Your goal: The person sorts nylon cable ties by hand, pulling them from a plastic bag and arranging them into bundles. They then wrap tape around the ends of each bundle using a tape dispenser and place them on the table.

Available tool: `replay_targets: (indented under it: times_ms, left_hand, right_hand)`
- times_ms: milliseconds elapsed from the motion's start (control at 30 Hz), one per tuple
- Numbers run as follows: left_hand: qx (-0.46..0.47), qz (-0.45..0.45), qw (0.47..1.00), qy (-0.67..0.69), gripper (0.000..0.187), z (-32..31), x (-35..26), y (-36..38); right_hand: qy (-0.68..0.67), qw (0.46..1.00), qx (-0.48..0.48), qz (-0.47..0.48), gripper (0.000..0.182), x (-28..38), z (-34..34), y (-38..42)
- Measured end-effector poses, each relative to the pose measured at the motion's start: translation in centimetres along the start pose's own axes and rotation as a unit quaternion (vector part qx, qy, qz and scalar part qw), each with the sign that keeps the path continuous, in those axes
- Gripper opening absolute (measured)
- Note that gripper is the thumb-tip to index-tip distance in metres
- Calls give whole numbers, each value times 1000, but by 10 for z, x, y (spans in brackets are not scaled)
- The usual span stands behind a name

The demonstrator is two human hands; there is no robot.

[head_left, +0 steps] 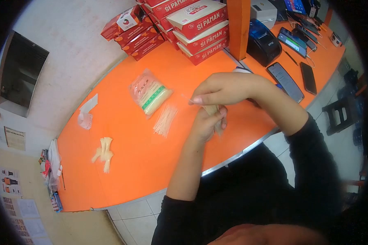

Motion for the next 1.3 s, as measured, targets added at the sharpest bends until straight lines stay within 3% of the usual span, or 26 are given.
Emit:
replay_targets:
  times_ms: [33,67,133,167,233,267,333,467,533,567,633,667,700,767,800,867,967,1000,1033,1067,1100,1133,1167,1200,1267,1300]
  left_hand:
    - [-18,-2,1000,-1,12,3,0,0]
    - [-20,-2,1000,0,12,4,0,-1]
    - [-42,-10,994,-105,11,9,-2,-2]
    - [-41,-9,994,-105,11,8,-2,-2]
    - [-69,14,979,-192,15,8,-2,-3]
    - [-68,14,979,-192,15,6,-3,-3]
    - [-46,-13,978,-202,15,2,-8,-3]
    - [-71,-26,978,-195,15,13,-6,-3]
    - [-95,2,994,-52,16,23,1,-4]
    - [-94,2,994,-53,16,27,2,-4]
    - [-108,-1,993,54,20,28,0,-4]
    - [-106,-1,993,54,20,26,1,-4]
    - [-117,1,989,91,20,16,-5,-2]
    - [-129,2,983,129,20,12,-7,-1]
    - [-106,-6,987,123,21,10,-7,-3]
    - [-83,-12,990,116,22,11,-5,-3]
    - [-65,-29,993,93,22,26,3,-5]
    - [4,-45,987,156,21,22,-2,-6]
    - [73,-61,971,218,21,17,-8,-6]
    - [75,-61,971,218,21,20,-6,-5]
    - [19,-138,977,164,19,22,-21,-3]
    - [-38,-213,970,108,18,24,-36,2]
    - [-38,-212,970,109,18,21,-41,2]
    - [-54,-262,961,73,17,21,-51,6]
    - [-71,-306,949,39,16,18,-56,12]
    - [-108,-286,951,-34,15,18,-52,12]
  right_hand:
    - [11,993,110,-43,42,-3,-11,2]
    - [11,993,112,-43,42,-4,-12,3]
    - [-125,981,-128,73,34,8,20,7]
    - [-126,981,-129,72,34,8,16,6]
    - [-29,950,-270,156,27,24,23,13]
    - [-29,950,-270,156,27,27,22,12]
    - [94,984,-132,71,21,24,1,0]
    - [86,962,-238,98,18,41,26,14]
    - [-190,901,-367,131,18,36,65,37]
    - [-190,901,-368,131,18,34,66,41]
    - [-195,953,-223,68,18,27,50,33]
    - [-143,969,-202,28,19,22,39,31]
    - [-142,969,-202,28,19,18,29,30]
    - [-117,967,-214,-70,20,-7,5,25]
    - [-117,968,-212,-70,20,-15,-7,22]
    - [-35,950,-310,-12,20,-16,-13,27]
    - [-119,954,-262,-85,25,-23,-24,24]
    - [-119,954,-263,-85,25,-24,-26,25]
    - [-232,929,-281,-63,27,-28,-28,26]
    - [-341,892,-294,-39,30,-33,-32,27]
    - [-339,893,-294,-39,30,-39,-41,25]
    - [-512,809,-282,-59,31,-57,-57,23]
    - [-666,695,-259,-78,33,-70,-77,20]
    - [-667,694,-259,-80,33,-73,-86,20]
    - [-827,529,-155,-112,30,-74,-121,15]
    - [-828,527,-157,-113,30,-73,-124,14]
Point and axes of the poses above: each hand's wrist, its own y-axis away from the middle knuckle, its own z-axis out of the back of the hand, x = y × z, the point moved 7 cm from there along -y, towards the middle knuckle, and after that the axes turned 6 degrees about -z, right-handed, at the moved point
